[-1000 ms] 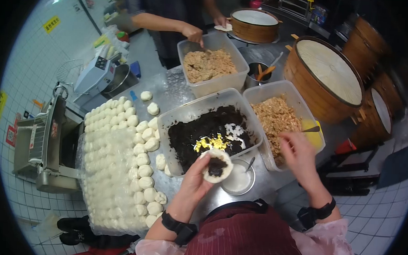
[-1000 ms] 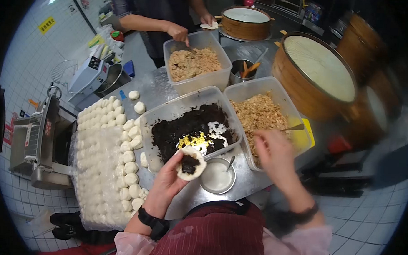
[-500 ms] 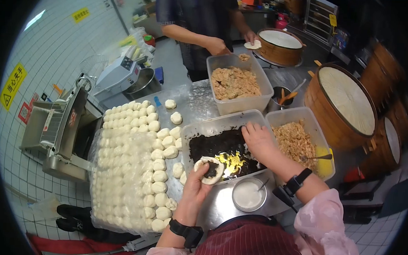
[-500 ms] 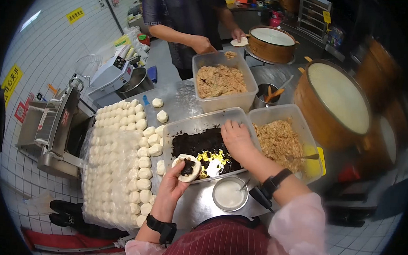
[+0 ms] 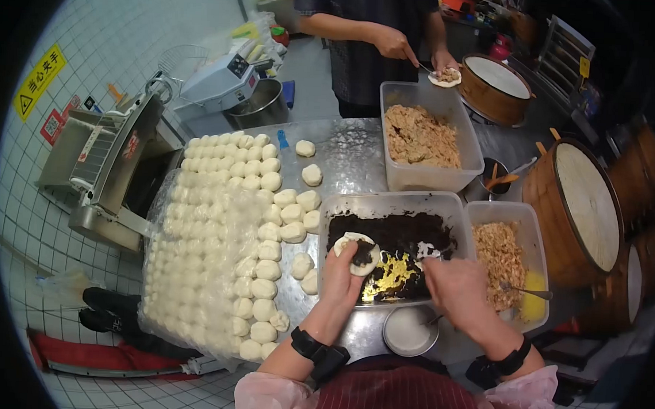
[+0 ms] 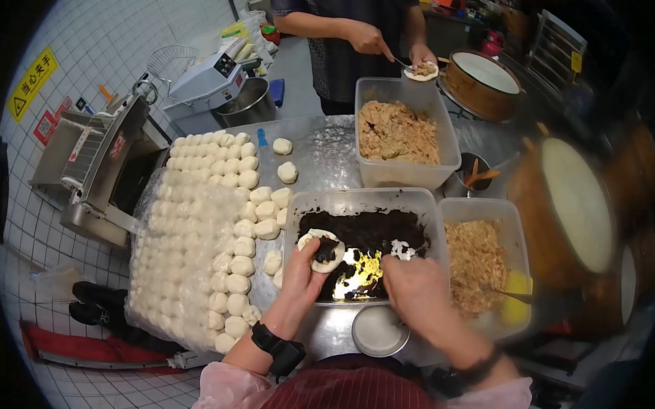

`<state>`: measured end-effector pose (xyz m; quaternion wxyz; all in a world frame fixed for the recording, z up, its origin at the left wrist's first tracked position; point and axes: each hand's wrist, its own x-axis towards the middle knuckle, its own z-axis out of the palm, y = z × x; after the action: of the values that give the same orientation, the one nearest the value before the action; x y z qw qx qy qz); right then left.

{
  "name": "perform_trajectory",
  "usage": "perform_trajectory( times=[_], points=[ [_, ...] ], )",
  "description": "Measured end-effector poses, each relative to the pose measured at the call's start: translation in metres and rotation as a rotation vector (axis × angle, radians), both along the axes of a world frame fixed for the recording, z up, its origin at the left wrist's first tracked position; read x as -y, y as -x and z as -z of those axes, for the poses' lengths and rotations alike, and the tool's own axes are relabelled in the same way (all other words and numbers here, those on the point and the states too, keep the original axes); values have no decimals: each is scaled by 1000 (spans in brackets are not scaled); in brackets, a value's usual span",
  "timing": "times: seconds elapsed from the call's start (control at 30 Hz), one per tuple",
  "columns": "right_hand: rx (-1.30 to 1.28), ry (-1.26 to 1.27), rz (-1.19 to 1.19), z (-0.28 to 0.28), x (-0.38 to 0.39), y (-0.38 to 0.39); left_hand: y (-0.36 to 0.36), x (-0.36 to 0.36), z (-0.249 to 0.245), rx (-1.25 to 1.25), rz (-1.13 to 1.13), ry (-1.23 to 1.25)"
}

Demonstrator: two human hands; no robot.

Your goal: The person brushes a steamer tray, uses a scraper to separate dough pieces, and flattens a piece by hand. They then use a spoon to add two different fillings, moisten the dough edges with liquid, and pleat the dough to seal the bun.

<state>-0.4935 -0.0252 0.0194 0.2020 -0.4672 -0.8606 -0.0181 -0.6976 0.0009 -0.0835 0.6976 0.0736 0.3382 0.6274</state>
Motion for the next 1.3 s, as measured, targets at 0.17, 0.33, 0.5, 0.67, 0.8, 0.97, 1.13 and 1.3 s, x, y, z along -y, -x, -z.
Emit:
perform_trajectory(
  times=[0.17, 0.33, 0.5, 0.67, 0.8, 0.97, 1.13, 1.3],
  points=[
    [-88, -41, 11, 3, 17, 8, -15, 0, -5, -145, -93, -9],
    [-92, -14, -2, 13, 19, 14, -19, 4, -11, -160, -84, -4],
    [-33, -66, 7, 13, 19, 15, -16, 7, -10, -163, -23, -10],
    [-36, -142, 143, 12, 2, 4, -13, 10, -9, -120, 20, -3],
    [54, -93, 195, 24, -15, -7, -9, 11, -10, -71, 44, 24],
    [152, -96, 201, 30, -38, -10, -2, 13, -11, 315, 146, 112],
    [44, -56, 187, 36, -51, -13, 2, 19, -14, 401, 69, 176],
    [37, -84, 210, 41, -56, -20, 17, 23, -12, 609, 255, 21]
  ],
)
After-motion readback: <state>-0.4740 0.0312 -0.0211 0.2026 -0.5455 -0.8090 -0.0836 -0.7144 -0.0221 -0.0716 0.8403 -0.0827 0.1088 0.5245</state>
